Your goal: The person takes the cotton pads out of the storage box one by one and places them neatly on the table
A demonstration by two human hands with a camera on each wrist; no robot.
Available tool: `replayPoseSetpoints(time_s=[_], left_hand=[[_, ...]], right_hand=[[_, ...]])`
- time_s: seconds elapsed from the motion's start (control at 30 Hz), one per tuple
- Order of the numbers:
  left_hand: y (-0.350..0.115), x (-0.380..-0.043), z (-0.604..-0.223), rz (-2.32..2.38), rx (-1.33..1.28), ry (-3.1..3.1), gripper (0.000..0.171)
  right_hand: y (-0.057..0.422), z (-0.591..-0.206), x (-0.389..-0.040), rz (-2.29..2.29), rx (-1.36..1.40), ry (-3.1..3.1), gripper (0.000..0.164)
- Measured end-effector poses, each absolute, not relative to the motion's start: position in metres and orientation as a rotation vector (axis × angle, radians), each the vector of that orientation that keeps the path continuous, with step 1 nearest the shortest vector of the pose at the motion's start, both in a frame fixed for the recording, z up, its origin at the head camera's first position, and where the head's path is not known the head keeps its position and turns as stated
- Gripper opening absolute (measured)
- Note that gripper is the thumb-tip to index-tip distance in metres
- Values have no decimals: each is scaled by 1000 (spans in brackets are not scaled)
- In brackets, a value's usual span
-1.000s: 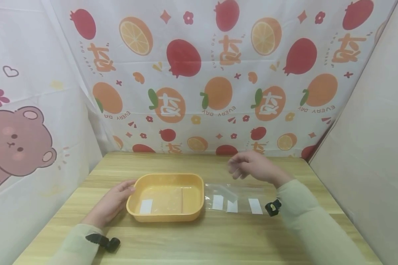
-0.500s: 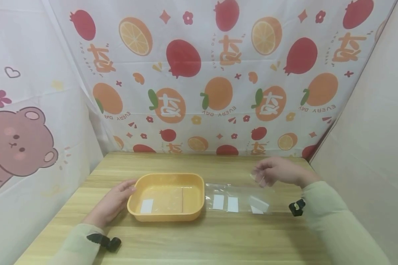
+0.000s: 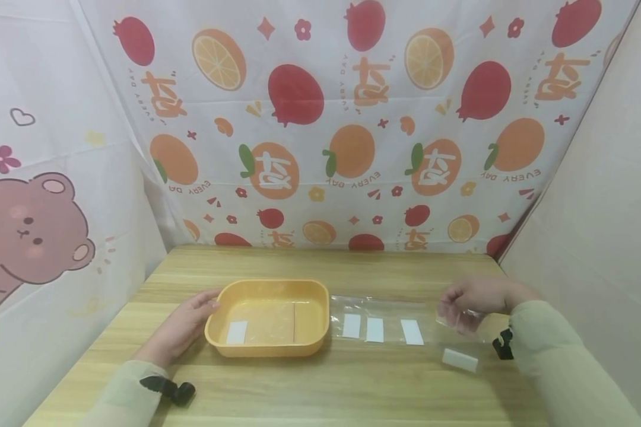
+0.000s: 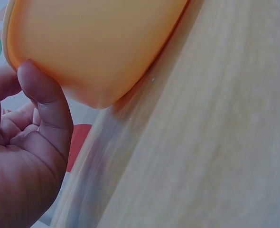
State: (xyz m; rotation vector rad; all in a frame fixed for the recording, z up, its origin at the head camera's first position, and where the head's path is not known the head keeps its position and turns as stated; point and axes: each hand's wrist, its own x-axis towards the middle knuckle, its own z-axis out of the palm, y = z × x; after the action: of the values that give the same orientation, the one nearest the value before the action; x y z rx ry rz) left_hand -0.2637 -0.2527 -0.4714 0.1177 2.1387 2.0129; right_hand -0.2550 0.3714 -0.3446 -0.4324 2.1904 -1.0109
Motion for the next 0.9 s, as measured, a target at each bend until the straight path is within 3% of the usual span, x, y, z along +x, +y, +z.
replayPoseSetpoints(time_s=[0.23, 0.47, 0.9], left_hand=[[-253, -263, -473, 2026, 116, 2127, 53], [-255, -263, -473, 2030, 125, 2120, 54], [-254, -262, -473, 2030, 106, 2132, 53]], right_hand=[[376, -365, -259, -916, -381, 2263, 17], [378, -385, -271, -720, -458, 2493, 26], [379, -411, -282, -553, -597, 2712, 28]])
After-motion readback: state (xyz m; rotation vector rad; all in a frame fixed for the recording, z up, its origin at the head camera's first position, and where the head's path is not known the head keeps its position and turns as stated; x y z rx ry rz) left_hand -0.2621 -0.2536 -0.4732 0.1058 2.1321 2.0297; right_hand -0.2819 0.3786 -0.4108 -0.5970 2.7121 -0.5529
